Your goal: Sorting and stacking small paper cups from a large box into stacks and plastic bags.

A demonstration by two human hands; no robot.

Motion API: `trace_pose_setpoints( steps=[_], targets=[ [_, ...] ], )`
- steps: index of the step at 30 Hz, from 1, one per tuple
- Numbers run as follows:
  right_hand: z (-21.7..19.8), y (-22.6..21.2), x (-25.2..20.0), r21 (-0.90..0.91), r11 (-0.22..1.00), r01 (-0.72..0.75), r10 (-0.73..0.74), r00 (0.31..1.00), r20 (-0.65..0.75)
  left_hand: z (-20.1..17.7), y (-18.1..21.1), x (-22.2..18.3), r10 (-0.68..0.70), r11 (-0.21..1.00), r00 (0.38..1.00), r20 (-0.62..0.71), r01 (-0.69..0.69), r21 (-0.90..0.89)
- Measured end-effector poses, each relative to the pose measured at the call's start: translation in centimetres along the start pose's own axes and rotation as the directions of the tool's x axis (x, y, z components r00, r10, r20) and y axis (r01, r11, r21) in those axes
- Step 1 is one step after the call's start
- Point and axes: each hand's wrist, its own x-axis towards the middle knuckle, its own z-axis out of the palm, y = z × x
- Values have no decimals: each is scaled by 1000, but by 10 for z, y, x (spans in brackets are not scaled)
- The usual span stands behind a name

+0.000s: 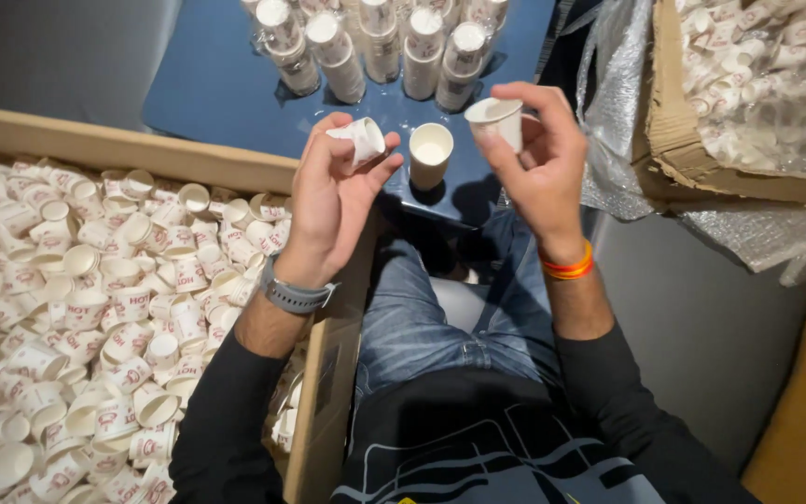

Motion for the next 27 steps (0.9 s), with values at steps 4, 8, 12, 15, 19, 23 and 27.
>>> trace_pose_setpoints(
  steps=[4,8,12,15,19,23,27],
  targets=[
    [18,5,9,-192,975,117,-118,993,5,4,0,3,74,977,996,48,-83,197],
    [27,12,1,-514,837,187,-173,982,76,11,8,-7,267,745,937,224,-348,569],
    [31,4,3,-554,796,244,-183,969,163,36,19,-12,349,160,809,474,-549,820],
    [36,15,-1,-423,892,161,-119,985,123,45,9,-5,311,-94,696,647,-655,750],
    [30,72,-16,-440,894,83,-32,992,122,28,-21,15,213,-249,682,700,-655,714],
    [25,100,-25,-373,922,-101,150,983,105,21,-25,17,44,-165,803,595,-581,797],
    [29,99,-21,-329,939,-100,132,988,76,19,-12,6,73,-141,796,601,-588,796]
  ],
)
